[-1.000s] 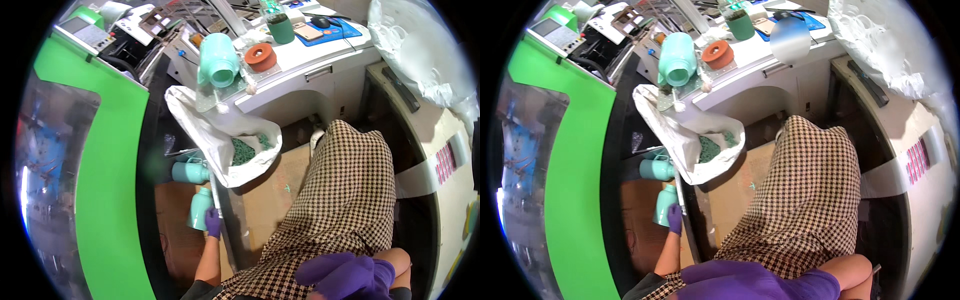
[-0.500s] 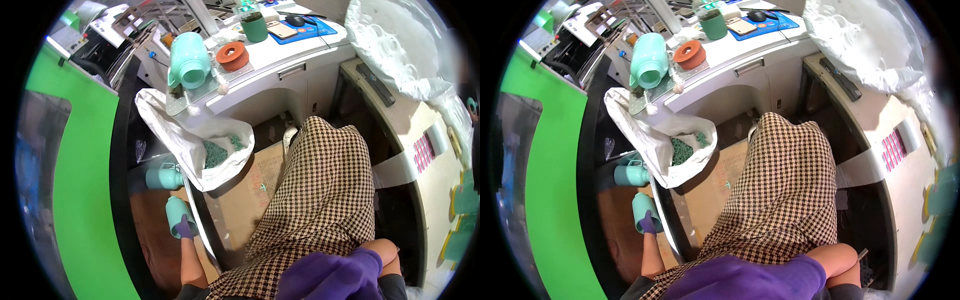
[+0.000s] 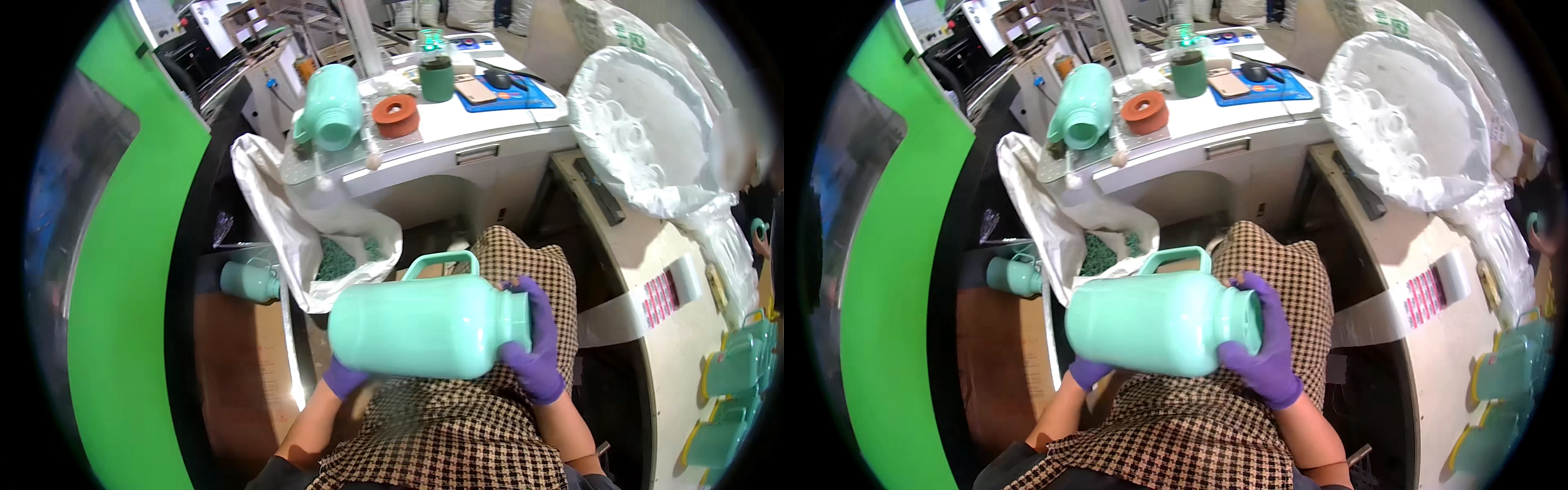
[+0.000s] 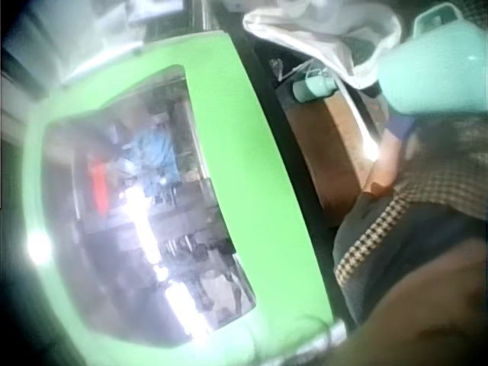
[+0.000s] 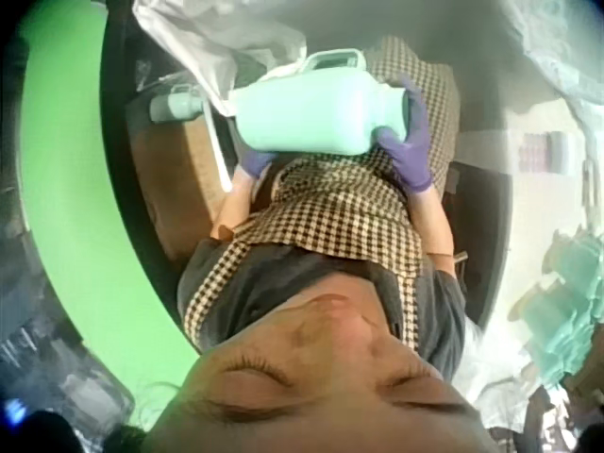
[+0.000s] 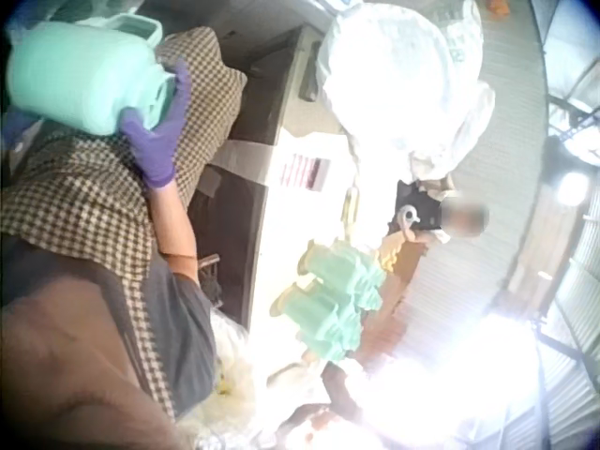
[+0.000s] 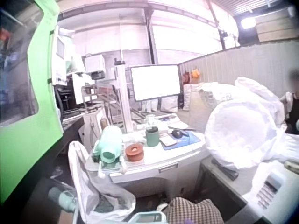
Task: The person assembles light green plastic pitchers by inserting a small green ring into the opening and then attaching a yellow base. The person handles the items one at a time, placing the finished units on a nearby table.
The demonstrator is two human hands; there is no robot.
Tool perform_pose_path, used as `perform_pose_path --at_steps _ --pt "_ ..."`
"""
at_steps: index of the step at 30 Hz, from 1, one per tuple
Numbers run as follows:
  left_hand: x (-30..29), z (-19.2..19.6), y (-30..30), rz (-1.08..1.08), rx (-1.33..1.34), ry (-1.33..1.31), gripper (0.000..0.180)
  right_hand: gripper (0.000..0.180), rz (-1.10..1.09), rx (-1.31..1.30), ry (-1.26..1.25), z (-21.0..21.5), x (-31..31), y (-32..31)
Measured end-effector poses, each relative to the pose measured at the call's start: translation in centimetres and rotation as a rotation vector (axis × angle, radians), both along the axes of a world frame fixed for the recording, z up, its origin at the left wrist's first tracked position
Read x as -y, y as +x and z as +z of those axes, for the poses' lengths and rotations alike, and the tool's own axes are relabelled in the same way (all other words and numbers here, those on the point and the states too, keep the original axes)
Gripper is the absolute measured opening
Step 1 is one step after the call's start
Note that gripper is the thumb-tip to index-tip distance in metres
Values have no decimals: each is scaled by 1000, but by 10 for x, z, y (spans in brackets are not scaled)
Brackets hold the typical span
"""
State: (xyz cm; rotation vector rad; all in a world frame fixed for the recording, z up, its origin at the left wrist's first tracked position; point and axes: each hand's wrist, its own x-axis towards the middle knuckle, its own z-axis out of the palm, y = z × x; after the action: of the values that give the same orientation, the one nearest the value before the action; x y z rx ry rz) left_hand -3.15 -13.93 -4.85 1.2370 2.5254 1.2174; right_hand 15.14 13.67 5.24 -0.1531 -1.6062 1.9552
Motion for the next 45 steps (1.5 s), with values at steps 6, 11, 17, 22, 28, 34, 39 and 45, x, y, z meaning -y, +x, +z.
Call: perform_pose_path --at_steps 6,11,17,22,28,34,39,45 --pt "-18 73 -19 154 -100 116 87 108 -235 21 465 -33 -2 1" --pt "-97 141 48 -305 -477 -5 117 112 182 -76 721 -12 1 -23" --pt "-99 111 45 -161 -431 142 86 75 -234 62 1228 -4 15 11" --pt "-97 101 56 -227 -444 107 80 62 4 219 1230 -34 25 0" --pt "-101 88 57 -239 -554 -46 73 63 195 274 1124 -54 21 -1" --pt "-106 99 68 -283 -566 -82 63 63 245 399 661 6 19 26" --pt "-109 106 84 -290 -654 -155 55 35 175 376 682 6 10 39" --pt "-123 102 97 -305 -852 -148 43 28 -5 548 796 -35 19 47"
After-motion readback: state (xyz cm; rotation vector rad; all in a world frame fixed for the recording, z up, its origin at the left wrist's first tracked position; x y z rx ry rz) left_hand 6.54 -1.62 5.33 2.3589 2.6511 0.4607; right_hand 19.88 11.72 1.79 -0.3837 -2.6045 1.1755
